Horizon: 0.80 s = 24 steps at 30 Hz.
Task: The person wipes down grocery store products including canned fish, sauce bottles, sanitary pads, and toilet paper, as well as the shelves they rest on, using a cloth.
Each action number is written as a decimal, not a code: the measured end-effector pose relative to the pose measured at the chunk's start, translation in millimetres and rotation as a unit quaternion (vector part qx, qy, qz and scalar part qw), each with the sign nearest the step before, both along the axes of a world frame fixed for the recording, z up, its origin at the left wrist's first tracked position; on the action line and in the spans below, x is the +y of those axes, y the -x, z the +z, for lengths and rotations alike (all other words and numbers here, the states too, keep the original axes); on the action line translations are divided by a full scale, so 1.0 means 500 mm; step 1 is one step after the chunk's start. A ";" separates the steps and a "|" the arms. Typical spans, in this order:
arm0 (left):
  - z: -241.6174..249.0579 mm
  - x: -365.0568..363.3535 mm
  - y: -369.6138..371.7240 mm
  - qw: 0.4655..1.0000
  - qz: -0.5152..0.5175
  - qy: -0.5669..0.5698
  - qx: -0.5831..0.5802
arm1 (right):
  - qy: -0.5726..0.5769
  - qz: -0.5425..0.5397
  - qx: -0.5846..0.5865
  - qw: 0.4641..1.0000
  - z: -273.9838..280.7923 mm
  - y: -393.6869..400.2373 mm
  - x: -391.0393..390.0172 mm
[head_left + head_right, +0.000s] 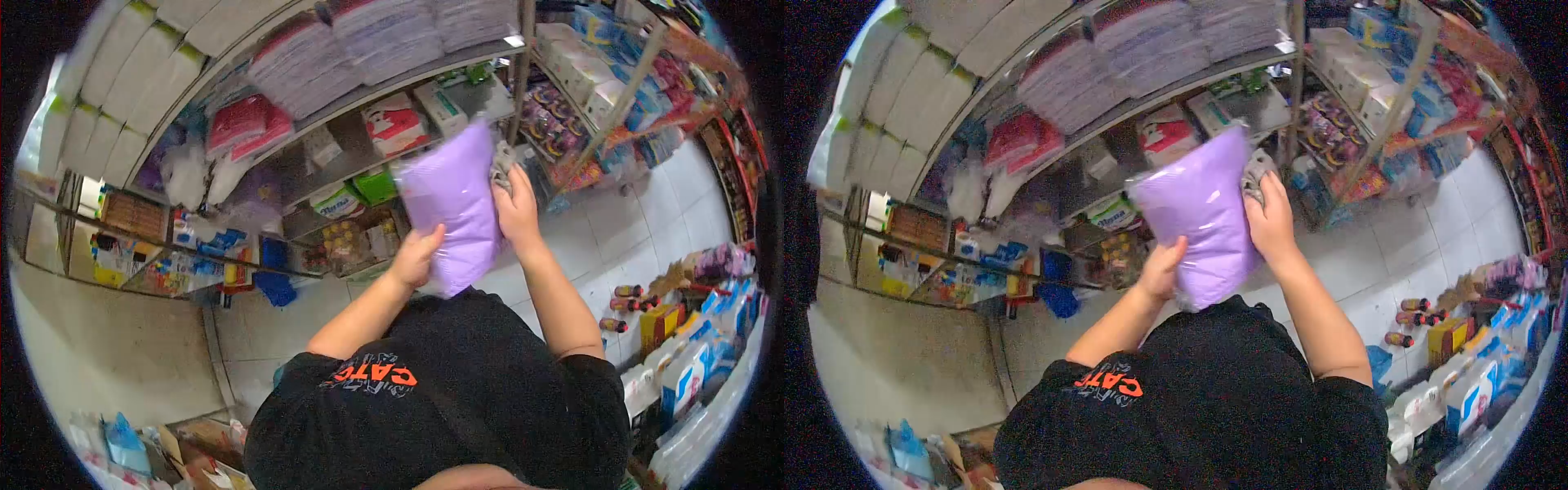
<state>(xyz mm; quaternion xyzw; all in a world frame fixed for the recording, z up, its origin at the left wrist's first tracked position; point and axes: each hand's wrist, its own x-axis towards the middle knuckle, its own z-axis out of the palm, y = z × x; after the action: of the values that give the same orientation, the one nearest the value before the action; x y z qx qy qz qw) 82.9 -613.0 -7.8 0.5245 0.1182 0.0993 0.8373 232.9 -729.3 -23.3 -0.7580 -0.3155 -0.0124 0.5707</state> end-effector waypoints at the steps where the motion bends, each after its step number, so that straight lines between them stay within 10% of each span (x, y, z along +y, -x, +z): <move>1: -0.017 0.002 -0.005 0.996 0.001 -0.088 0.013 | 0.014 -0.010 -0.036 0.999 0.001 0.011 0.013; 9: -0.017 0.061 0.038 0.994 -0.002 0.110 -0.005 | -0.013 0.188 -0.196 0.962 0.084 0.126 0.084; 19: 0.094 0.320 0.210 0.980 0.192 -0.050 0.011 | 0.157 0.087 -0.030 0.983 -0.091 -0.004 0.119; 24: 0.166 0.479 0.253 0.862 0.426 -0.273 -0.031 | 0.159 0.075 0.067 0.982 -0.163 0.031 0.117</move>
<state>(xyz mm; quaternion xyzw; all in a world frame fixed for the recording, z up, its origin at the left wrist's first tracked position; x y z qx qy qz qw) -43.5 -373.5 75.4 0.6272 0.2724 0.4910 0.5397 217.2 -670.7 -104.6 -0.8124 -0.3309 0.1318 0.4616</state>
